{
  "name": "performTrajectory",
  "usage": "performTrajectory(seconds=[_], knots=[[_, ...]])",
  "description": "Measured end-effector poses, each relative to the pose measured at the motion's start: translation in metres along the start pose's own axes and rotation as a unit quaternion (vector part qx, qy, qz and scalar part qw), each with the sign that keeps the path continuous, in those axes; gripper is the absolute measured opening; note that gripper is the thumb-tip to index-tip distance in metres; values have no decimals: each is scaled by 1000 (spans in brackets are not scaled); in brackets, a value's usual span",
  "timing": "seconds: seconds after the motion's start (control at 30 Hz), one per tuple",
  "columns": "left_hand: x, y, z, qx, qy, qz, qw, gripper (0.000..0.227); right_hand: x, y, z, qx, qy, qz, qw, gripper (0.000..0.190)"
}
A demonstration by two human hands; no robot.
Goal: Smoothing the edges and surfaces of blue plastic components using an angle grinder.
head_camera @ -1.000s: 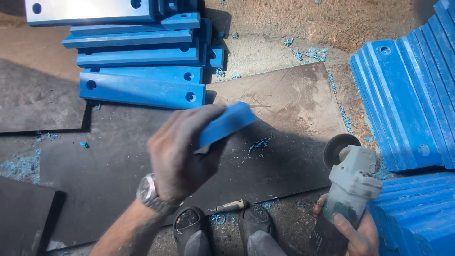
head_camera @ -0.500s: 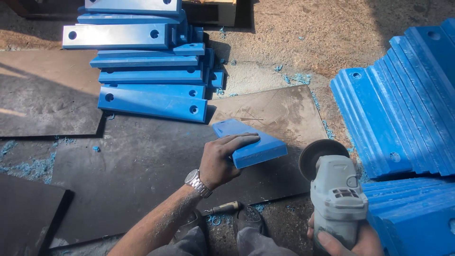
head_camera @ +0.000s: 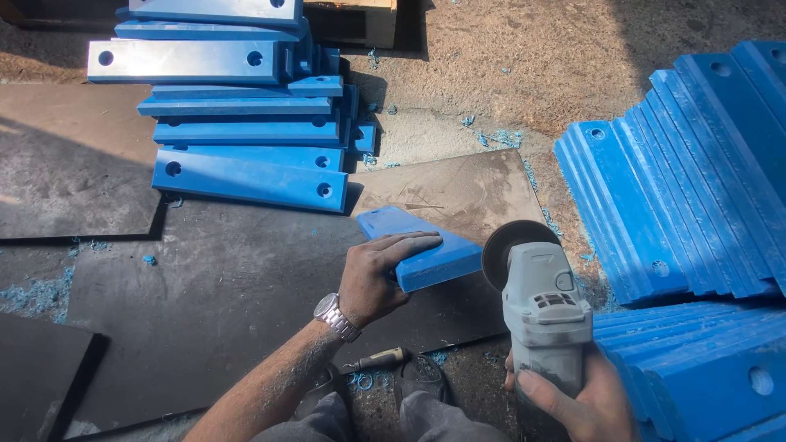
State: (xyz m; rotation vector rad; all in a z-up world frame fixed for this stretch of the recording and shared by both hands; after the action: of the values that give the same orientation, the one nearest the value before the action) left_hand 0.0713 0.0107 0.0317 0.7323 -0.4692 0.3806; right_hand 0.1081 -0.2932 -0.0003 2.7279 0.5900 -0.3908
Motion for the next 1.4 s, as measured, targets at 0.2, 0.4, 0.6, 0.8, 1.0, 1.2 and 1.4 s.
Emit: performTrajectory(seconds=[0.2,0.4,0.6,0.8,1.0,1.2,1.4], knots=[[1,0,2,9,-4,2,1000,54,1,-3,-1,-5,-12,-16,1000,83],[7,0,9,-2,-10,12,1000,54,-3,-31,-17,-53,-12,-65,996,91],[7,-7,9,-6,-16,13,1000,51,-8,-30,-16,-51,26,-122,991,89],[6,-4,4,8,-2,21,1000,56,3,1,11,17,-7,-81,997,83],[9,-11,12,-11,-2,8,1000,58,-3,-33,-24,-67,50,-135,987,93],[7,-13,9,-17,-4,9,1000,59,-3,-16,19,-31,-29,-148,988,99],[3,-16,3,20,4,-4,1000,61,4,-8,31,18,-7,-116,993,95]])
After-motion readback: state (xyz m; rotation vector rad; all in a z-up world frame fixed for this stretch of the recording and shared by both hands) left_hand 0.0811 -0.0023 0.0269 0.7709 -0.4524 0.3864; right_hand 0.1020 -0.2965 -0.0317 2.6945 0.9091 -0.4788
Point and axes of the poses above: each hand's wrist, its own x-axis towards the middle knuckle, its own y-axis out of the back of the hand, z = x × y, the point moved 8 cm from there along x, towards the middle knuckle, and after that the axes turned 4 degrees about z, right-handed, at the moved point
